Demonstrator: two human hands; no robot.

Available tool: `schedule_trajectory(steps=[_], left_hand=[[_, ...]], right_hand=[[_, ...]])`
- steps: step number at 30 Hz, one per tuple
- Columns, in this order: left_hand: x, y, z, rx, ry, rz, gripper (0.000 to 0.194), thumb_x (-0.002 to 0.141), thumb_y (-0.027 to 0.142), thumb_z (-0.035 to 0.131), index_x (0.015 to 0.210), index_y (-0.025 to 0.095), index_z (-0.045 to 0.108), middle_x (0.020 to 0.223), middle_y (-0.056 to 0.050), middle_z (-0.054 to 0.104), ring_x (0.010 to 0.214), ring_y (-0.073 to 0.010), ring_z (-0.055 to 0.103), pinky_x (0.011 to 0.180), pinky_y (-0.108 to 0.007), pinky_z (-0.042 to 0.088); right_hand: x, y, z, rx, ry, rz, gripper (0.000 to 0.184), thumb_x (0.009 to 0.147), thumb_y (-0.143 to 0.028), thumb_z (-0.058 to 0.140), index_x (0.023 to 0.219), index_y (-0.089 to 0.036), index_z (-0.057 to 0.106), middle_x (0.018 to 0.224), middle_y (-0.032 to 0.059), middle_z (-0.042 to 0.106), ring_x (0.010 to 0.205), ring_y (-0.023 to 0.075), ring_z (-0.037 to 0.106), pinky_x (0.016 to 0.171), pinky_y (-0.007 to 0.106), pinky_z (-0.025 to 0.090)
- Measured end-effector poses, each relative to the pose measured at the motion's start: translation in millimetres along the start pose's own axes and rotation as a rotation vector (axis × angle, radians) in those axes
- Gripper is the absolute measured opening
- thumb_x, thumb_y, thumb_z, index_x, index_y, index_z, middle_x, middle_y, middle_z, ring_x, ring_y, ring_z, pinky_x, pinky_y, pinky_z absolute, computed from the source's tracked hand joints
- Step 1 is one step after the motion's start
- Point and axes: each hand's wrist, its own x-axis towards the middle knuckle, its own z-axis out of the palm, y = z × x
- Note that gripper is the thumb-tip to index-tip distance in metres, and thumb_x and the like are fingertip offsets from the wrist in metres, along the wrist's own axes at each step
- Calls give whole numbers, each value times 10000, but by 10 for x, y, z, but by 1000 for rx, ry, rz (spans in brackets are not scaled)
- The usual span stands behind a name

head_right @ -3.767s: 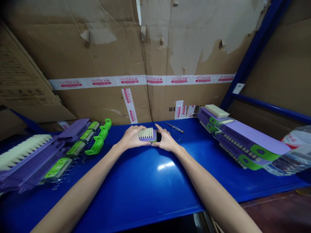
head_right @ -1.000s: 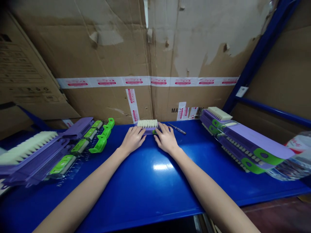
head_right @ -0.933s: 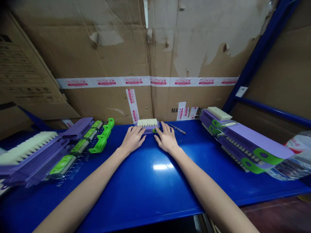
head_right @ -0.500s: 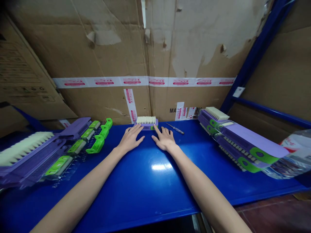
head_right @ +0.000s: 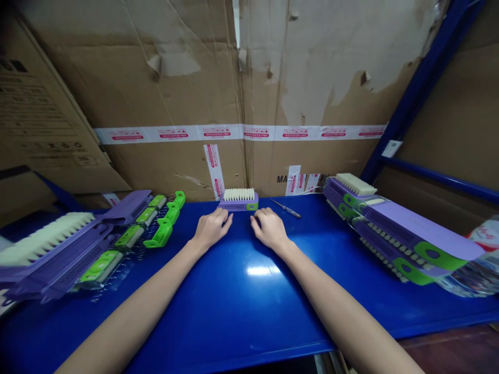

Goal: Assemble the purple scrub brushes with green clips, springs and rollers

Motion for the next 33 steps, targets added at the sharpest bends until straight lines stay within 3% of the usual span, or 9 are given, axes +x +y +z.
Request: schedule_trajectory(steps=[4, 8, 16, 23, 28, 33], left_hand=[[6, 2, -9, -20, -190, -70, 431, 945, 348, 307, 817, 186, 686, 813, -91, 701, 760, -212, 667, 659, -293, 446], [22, 4, -19, -24, -318, -88, 441, 934, 359, 312, 833, 190, 707, 821, -118, 707, 829, -254, 674, 700, -330, 456], [33, 38, -31, 37, -339, -52, 444, 944, 337, 300, 914, 179, 713, 888, -146, 708, 884, -281, 675, 727, -362, 470], [63, 134, -97, 103, -359, 69, 456, 946, 267, 271, 955, 109, 699, 882, -201, 695, 844, -312, 680, 719, -403, 479], [55, 163, -316, 77, -373, 30, 418, 923, 347, 350, 873, 129, 704, 856, -184, 696, 829, -314, 679, 699, -388, 477], [-171, -16, -749, 74, -336, -62, 406, 912, 433, 355, 803, 188, 660, 771, -107, 678, 793, -266, 666, 684, -337, 454]], right_hand=[[-18, -78, -13, -96, -167, 21, 379, 953, -362, 323, 772, -198, 613, 733, 52, 668, 675, 168, 606, 572, 270, 297], [-19, -117, -43, -197, -287, 15, 359, 953, -366, 337, 809, -200, 621, 776, 69, 691, 721, 184, 642, 562, 269, 273], [-23, -127, -49, -170, -299, -11, 357, 939, -405, 365, 788, -208, 622, 751, 49, 683, 698, 177, 627, 554, 265, 248], [-154, -48, -84, -129, -299, -124, 260, 907, -308, 422, 732, -191, 574, 735, 32, 663, 661, 142, 588, 566, 273, 215], [-223, 5, -118, -90, -278, -102, 278, 915, -317, 406, 712, -189, 548, 700, 22, 645, 625, 129, 563, 561, 272, 206], [-209, 10, -113, -79, -298, -83, 294, 918, -338, 406, 707, -190, 547, 675, 18, 634, 604, 126, 552, 551, 268, 194]])
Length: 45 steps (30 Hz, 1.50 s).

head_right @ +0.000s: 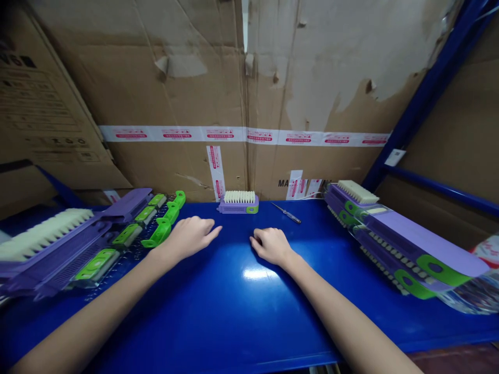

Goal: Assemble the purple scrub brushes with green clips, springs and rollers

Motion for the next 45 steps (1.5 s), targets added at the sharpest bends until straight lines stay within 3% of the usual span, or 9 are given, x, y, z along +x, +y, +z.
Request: schedule_trajectory(steps=[7, 11, 15, 21, 26, 30, 34, 41, 45], left_hand=[[-702, -845, -345, 93, -134, -427, 428, 883, 533, 292, 716, 227, 541, 688, -47, 647, 674, -237, 627, 559, -280, 381], [-993, -1278, -249, 146, -187, -588, 416, 863, 506, 299, 689, 219, 545, 698, -70, 653, 677, -249, 618, 576, -305, 394], [-1087, -1426, -95, 163, -226, -579, 323, 808, 427, 387, 618, 220, 546, 695, -60, 653, 660, -237, 607, 579, -311, 409], [-1073, -1447, -79, 180, -196, -537, 276, 783, 383, 404, 599, 226, 538, 664, -53, 626, 642, -234, 594, 568, -295, 382], [-1052, -1419, -299, 113, -148, -506, 314, 780, 414, 380, 571, 230, 526, 645, -55, 616, 606, -229, 568, 564, -309, 360], [-947, -1239, -565, 114, -65, -510, 293, 757, 420, 405, 547, 237, 497, 588, -41, 587, 570, -228, 556, 544, -305, 338], [-706, -951, -675, 197, -64, -336, 336, 865, 448, 328, 716, 234, 541, 688, -33, 622, 615, -216, 576, 562, -297, 333], [-57, -421, -341, 233, -26, -13, 334, 938, 381, 314, 957, 187, 586, 817, -93, 679, 737, -238, 647, 633, -296, 409], [146, -293, -54, 235, -54, 187, 276, 925, 201, 325, 1040, 174, 575, 877, -117, 683, 800, -249, 665, 645, -307, 425]], right_hand=[[-1, -1, -6, 6, 5, -1, 283, 913, -334, 408, 714, -192, 550, 688, 19, 641, 612, 129, 553, 553, 267, 189], [1, -3, -5, 5, 7, -4, 293, 919, -337, 403, 709, -192, 548, 688, 19, 643, 611, 128, 555, 554, 268, 190], [0, -9, -5, -6, 9, 2, 296, 922, -338, 402, 707, -193, 545, 686, 18, 641, 619, 130, 564, 550, 269, 189], [-7, -10, -8, -7, 15, 0, 294, 919, -337, 405, 702, -194, 542, 678, 17, 640, 617, 131, 567, 548, 271, 185], [-1, -11, -16, -2, 17, 6, 292, 915, -333, 406, 700, -195, 548, 682, 18, 646, 614, 132, 568, 542, 273, 181], [7, -16, -22, 8, 12, 8, 289, 914, -337, 407, 711, -198, 558, 691, 19, 653, 621, 135, 574, 542, 272, 185], [7, -12, -28, 10, 12, 13, 293, 917, -343, 407, 718, -199, 566, 691, 19, 656, 622, 137, 576, 542, 272, 186], [6, -1, -18, 2, 11, 23, 293, 920, -344, 411, 726, -196, 574, 704, 23, 659, 636, 138, 579, 549, 268, 195], [11, 5, -10, 15, 12, 24, 286, 919, -340, 418, 728, -195, 574, 707, 25, 661, 635, 134, 576, 551, 265, 198]])
